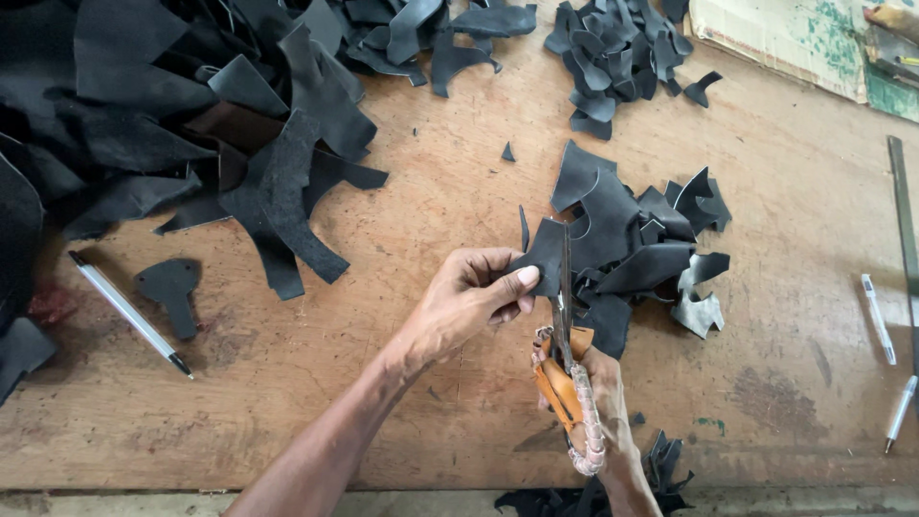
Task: The person uses shears to cut black leather pieces on a wooden workbench. They repeatedly pick up pieces, trim edges, and place the cut pieces into a growing pile on the table.
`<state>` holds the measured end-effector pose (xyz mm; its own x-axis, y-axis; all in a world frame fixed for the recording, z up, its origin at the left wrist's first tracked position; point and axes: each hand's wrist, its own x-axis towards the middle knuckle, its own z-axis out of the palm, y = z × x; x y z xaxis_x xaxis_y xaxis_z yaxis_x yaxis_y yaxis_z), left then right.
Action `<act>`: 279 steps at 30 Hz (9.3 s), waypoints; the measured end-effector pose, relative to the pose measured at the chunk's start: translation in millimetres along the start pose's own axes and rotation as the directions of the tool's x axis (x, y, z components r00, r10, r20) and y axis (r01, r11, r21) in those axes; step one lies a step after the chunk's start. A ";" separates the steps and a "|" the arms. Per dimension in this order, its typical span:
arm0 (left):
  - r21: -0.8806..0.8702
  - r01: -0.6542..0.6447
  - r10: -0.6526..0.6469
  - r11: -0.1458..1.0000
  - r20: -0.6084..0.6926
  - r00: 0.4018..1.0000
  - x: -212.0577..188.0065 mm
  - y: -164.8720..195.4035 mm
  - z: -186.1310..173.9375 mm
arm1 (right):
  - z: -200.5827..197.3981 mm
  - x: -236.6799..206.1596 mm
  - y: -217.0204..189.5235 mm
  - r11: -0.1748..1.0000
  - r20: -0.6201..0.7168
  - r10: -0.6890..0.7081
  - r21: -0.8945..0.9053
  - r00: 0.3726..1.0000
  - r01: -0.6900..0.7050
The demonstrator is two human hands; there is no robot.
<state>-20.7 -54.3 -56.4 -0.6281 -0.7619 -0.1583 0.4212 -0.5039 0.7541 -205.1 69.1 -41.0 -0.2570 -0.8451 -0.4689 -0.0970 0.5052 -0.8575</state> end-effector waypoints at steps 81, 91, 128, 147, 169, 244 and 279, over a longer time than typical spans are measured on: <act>0.096 0.114 -0.123 0.989 0.097 0.988 -11.6 20.8 2.9 | -17.2 -8.8 -13.9 0.998 0.190 0.008 -0.061 0.982 0.004; -0.113 0.096 -0.070 0.989 0.211 0.975 -10.8 10.4 -2.0 | -23.1 -7.7 -4.3 0.996 0.205 -0.066 -0.050 0.977 0.078; -0.306 0.219 -0.124 0.927 0.303 0.945 -10.3 -0.6 1.4 | -9.5 -15.5 3.8 0.981 0.110 -0.121 0.163 0.987 0.102; 0.257 -0.181 0.202 0.949 -0.061 0.977 -12.3 12.1 11.6 | -6.8 -12.7 31.6 0.985 -0.015 0.080 0.157 0.997 -0.077; 0.046 -0.174 0.176 0.984 -0.053 0.983 -2.5 3.6 13.8 | -9.7 0.5 10.4 0.963 -0.240 0.127 0.261 0.962 -0.062; 0.108 -0.059 0.069 0.992 -0.090 0.994 18.3 -3.2 12.4 | -64.8 28.3 111.1 0.625 0.075 -0.168 0.779 0.983 0.048; 0.929 -0.311 0.033 -0.198 0.324 0.946 -18.5 -110.6 35.3 | -125.6 15.7 126.2 0.286 0.236 -0.221 0.943 0.946 -0.169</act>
<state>-78.8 29.9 -114.4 -0.7918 -0.6053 0.0818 -0.4961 0.7154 0.4920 -342.1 141.6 -130.0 0.0051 -0.9525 -0.3044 0.9227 0.1218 -0.3657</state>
